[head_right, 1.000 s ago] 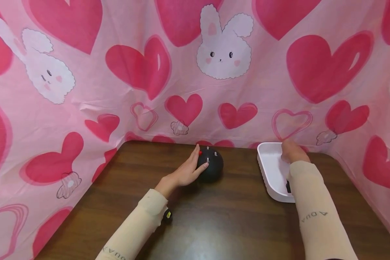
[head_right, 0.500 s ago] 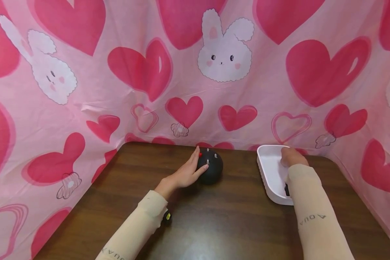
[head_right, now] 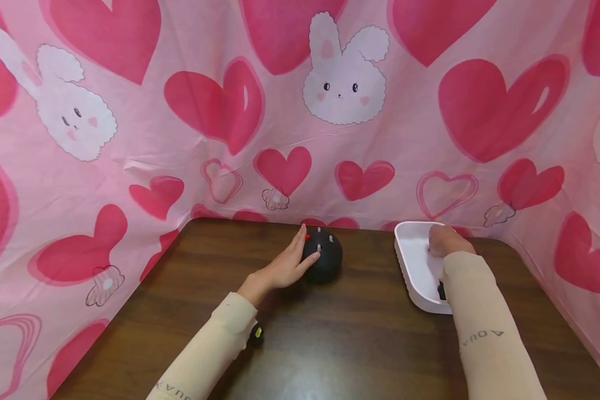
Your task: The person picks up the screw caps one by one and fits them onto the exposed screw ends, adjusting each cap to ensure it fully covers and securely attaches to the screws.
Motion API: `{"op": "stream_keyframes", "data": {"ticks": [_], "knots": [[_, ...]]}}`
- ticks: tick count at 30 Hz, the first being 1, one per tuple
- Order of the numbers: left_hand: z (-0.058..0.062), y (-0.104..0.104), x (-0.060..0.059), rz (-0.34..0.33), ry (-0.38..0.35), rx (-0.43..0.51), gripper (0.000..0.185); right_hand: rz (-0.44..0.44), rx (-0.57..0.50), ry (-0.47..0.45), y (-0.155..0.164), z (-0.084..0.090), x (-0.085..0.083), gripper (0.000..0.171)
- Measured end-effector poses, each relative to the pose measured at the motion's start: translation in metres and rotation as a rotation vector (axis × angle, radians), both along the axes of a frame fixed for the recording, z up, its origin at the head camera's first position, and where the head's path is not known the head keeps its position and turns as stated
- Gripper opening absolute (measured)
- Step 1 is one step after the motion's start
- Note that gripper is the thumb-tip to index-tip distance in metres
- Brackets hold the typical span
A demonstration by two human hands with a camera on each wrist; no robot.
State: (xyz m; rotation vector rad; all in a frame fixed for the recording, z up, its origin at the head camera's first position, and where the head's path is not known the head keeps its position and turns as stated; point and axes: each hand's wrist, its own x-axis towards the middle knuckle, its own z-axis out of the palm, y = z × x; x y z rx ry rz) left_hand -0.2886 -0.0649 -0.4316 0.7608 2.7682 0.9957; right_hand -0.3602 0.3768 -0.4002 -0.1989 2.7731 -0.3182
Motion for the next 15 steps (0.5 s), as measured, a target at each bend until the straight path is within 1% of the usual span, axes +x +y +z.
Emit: {"op": "stream_keyframes", "data": {"ticks": [1,5,11,15], "knots": [[-0.0002,0.0001,-0.0001,0.001,-0.001,0.001,0.094,-0.002,-0.024,-0.003,-0.0012,0.0008,0.0006,0.011],[-0.0011,0.0007,-0.0004,0.002,-0.002,0.004,0.094,0.020,-0.058,0.003,-0.0064,0.0038,0.0036,0.008],[-0.0005,0.0011,0.0001,-0.002,-0.006,0.004,0.094,0.071,-0.033,0.039,-0.0099,0.0040,0.0050,0.004],[-0.0006,0.0006,0.0004,-0.002,-0.013,0.001,0.094,0.062,-0.030,0.014,-0.0108,0.0031,0.0035,0.004]]}}
